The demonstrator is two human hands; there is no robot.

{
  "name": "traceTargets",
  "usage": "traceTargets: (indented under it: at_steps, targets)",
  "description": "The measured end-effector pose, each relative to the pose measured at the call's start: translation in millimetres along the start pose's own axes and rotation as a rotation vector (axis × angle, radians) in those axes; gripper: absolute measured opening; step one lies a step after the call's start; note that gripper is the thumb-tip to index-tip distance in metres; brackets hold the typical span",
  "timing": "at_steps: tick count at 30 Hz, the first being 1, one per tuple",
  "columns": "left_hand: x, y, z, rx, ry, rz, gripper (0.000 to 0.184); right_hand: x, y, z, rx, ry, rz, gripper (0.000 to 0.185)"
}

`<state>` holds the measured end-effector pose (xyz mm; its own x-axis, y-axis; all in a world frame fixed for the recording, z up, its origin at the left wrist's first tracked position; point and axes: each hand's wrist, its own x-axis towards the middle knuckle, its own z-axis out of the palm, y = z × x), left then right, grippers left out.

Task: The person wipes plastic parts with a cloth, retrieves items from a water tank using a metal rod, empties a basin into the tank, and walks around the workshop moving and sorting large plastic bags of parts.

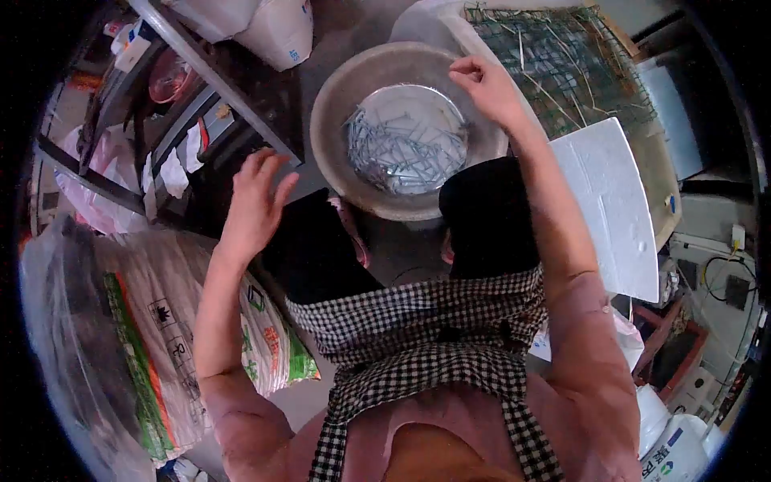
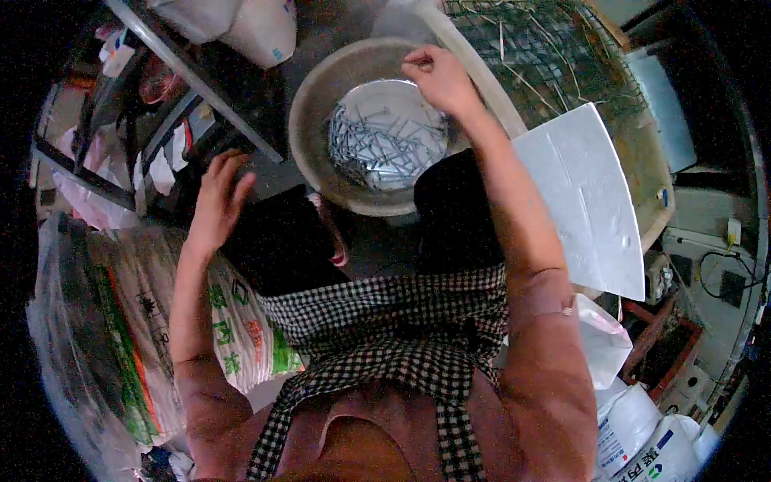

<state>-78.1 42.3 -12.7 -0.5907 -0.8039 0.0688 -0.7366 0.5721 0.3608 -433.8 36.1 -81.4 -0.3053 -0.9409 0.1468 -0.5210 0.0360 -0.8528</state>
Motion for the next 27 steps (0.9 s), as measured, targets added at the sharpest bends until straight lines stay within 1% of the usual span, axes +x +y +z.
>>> traceTargets:
  at_steps: [1, 2, 3, 4, 5, 6, 8, 10, 11, 12, 13, 14, 15, 16, 17, 18, 19, 20, 21, 22, 23, 24, 25, 26, 27]
  targets:
    - [9, 1, 4, 0.044, -0.145, 0.051, 0.032, 6, 7, -4, -0.052, -0.091, -0.005, 0.024]
    - [20, 1, 11, 0.042, -0.155, 0.051, 0.032, 15, 17, -7, -0.103, -0.184, -0.012, 0.026]
    - [31, -1, 21, 0.043, -0.314, 0.083, 0.033, 26, 43, -2, -0.194, -0.252, -0.059, 0.031]
    - [43, -7, 34, 0.041, -0.475, 0.116, 0.035, 33, 67, 4, -0.193, -0.257, -0.048, 0.031]
    - [58, -16, 53, -0.031, -0.588, 0.099, 0.041, 37, 90, 11, -0.346, -0.441, 0.019, 0.031]
    - [75, -29, 75, -0.039, -0.601, 0.094, 0.041, 43, 118, 20, -0.497, -0.629, 0.085, 0.032]
    - [111, -59, 123, -0.163, -0.818, 0.036, 0.045, 52, 189, 48, -0.789, -0.956, 0.263, 0.033]
    - [148, -95, 180, -0.099, -0.878, 0.03, 0.051, 53, 227, 63, -0.839, -1.151, 0.195, 0.036]
    - [167, -113, 210, -0.08, -0.858, 0.035, 0.053, 59, 251, 79, -0.83, -1.169, 0.19, 0.036]
    - [186, -127, 238, -0.062, -0.846, 0.04, 0.055, 62, 277, 98, -0.928, -1.241, 0.209, 0.04]
    - [209, -135, 261, -0.047, -0.867, -0.063, 0.057, 68, 298, 114, -1.024, -1.311, 0.227, 0.045]
    - [230, -144, 284, -0.028, -0.889, -0.158, 0.059, 68, 311, 124, -1.005, -1.33, 0.231, 0.045]
    - [247, -163, 314, -0.03, -0.918, -0.163, 0.059, 62, 320, 131, -1.033, -1.022, 0.321, 0.041]
    - [261, -181, 348, -0.051, -0.875, -0.255, 0.062, 61, 331, 136, -1.051, -0.709, 0.407, 0.038]
    - [272, -195, 375, -0.071, -0.829, -0.344, 0.065, 68, 343, 142, -1.041, -0.727, 0.426, 0.038]
    - [279, -199, 394, -0.073, -0.862, -0.341, 0.065, 74, 353, 146, -0.973, -0.698, 0.465, 0.041]
    - [282, -196, 413, 0.06, -0.726, -0.46, 0.069, 75, 365, 150, -0.908, -0.673, 0.507, 0.046]
    - [285, -192, 429, 0.195, -0.578, -0.571, 0.074, 75, 373, 156, -0.902, -0.693, 0.53, 0.046]
    - [294, -177, 427, 0.156, -0.642, -0.691, 0.077, 71, 379, 164, -0.927, -0.587, 0.534, 0.048]
    - [294, -165, 429, 0.163, -0.676, -0.694, 0.077, 67, 382, 172, -0.947, -0.481, 0.537, 0.05]
    - [293, -155, 431, 0.127, -0.649, -0.671, 0.078, 65, 376, 178, -0.937, -0.5, 0.562, 0.05]
    - [292, -144, 436, 0.089, -0.623, -0.648, 0.08, 63, 365, 181, -0.858, -0.541, 0.588, 0.049]
    - [283, -136, 451, 0.154, -0.613, -0.563, 0.08, 58, 357, 185, -0.779, -0.576, 0.612, 0.049]
    - [270, -131, 460, 0.104, -0.594, -0.418, 0.076, 48, 352, 193, -0.77, -0.587, 0.636, 0.049]
    - [256, -124, 465, 0.045, -0.595, -0.303, 0.072, 34, 349, 201, -0.729, -0.606, 0.527, 0.05]
